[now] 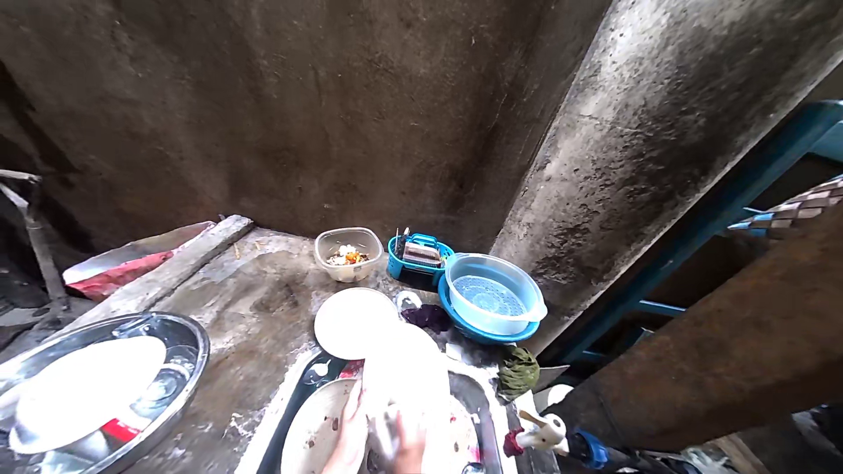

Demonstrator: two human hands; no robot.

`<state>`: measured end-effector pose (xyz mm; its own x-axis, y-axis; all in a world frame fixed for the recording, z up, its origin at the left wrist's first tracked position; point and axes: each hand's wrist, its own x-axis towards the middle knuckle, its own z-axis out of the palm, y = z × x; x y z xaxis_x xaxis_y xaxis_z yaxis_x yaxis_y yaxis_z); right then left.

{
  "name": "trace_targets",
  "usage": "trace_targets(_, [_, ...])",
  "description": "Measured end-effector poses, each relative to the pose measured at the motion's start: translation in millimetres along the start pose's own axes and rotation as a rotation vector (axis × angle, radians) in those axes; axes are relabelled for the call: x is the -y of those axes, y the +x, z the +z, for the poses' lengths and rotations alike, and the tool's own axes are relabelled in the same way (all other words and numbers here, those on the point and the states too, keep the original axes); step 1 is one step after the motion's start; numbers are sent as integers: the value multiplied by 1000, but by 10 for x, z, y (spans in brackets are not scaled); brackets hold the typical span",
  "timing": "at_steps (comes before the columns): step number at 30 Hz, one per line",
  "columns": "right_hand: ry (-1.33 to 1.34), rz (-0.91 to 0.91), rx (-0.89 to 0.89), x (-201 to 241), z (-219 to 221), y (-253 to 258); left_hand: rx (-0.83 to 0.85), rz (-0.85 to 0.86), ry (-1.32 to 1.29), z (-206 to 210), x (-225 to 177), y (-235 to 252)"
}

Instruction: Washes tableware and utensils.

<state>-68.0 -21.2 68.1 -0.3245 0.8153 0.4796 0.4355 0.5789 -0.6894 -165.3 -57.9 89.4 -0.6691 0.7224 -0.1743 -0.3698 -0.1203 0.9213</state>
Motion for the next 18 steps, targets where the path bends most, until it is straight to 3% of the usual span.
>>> trace_targets(2, [65,-306,-22,42,211,95,18,-6,71,-20,-6,-55])
trace_targets(4, [126,-430,-45,14,280,492,43,-1,122,-54,-16,-79])
trace_targets(8, [-14,-215,-165,-219,165,1146,23,-18,60,-27,-130,-184])
trace_targets(10, [-148,-80,-112,-269,24,1055,-23,-3,18,-35,-246,-239])
trace_targets(12, [-62,-49,7,-90,-58,630,-59,9,0,-75,-275,-212])
trace_targets(15, [224,-275,166,277,108,163,-44,13,-84,-133,-165,-173])
trace_targets(18, [136,-397,242,328,308,595,-32,-12,-18,-151,-108,-225])
